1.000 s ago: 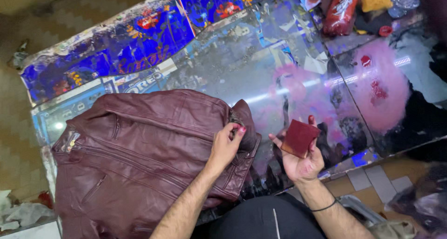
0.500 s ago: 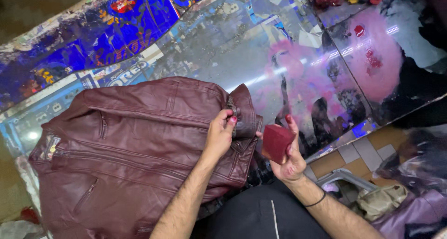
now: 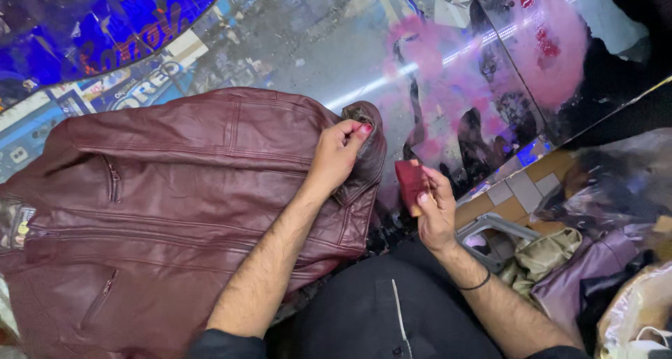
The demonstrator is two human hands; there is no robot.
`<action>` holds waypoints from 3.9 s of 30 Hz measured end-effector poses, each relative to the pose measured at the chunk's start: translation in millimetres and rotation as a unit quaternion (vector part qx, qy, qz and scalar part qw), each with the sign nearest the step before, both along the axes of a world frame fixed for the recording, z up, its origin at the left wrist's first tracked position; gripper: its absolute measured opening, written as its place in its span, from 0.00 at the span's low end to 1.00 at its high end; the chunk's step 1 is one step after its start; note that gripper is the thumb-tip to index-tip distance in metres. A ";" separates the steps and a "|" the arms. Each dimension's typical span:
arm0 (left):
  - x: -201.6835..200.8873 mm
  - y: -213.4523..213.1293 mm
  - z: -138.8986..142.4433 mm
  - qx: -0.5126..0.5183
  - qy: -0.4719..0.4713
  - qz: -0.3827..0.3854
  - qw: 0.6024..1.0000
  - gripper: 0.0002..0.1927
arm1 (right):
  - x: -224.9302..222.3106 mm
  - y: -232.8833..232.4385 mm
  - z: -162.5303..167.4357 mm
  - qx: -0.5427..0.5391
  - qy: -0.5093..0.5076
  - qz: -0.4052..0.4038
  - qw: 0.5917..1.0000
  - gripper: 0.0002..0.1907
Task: The person dyes a maroon leather jacket at a work table. They hold the jacket collar and cuff taut with one hand and rub a sponge loaded with red dye along the leather edges, reapplying dye from a bottle onto the sponge and continuing to treat the collar and cuff areas.
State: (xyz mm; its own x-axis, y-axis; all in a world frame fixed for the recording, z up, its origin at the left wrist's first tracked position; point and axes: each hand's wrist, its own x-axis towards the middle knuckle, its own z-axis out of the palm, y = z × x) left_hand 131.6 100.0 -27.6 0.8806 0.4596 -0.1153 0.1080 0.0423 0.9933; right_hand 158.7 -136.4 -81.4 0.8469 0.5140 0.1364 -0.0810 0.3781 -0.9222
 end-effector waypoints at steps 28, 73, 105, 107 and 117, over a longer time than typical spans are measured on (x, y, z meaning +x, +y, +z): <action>-10.8 6.2 -17.8 -0.262 -0.026 0.003 0.965 0.09 | 26.0 77.0 78.4 -0.218 -0.551 -0.097 0.800 0.17; 6.2 18.7 -22.8 -0.261 -0.053 -0.004 0.964 0.12 | 48.5 77.5 88.4 -0.255 -0.421 -0.130 0.861 0.14; -14.5 30.5 -50.8 -0.265 -0.091 -0.023 0.960 0.11 | 57.8 76.3 88.7 -0.253 -0.395 -0.121 0.875 0.12; -13.9 29.3 -51.0 -0.266 -0.086 -0.026 0.960 0.11 | 49.9 72.7 87.8 -0.251 -0.455 -0.055 0.853 0.13; -22.8 22.7 -7.9 0.143 0.005 -0.014 0.990 0.11 | 59.3 43.5 82.1 -0.239 -0.387 -0.135 0.881 0.18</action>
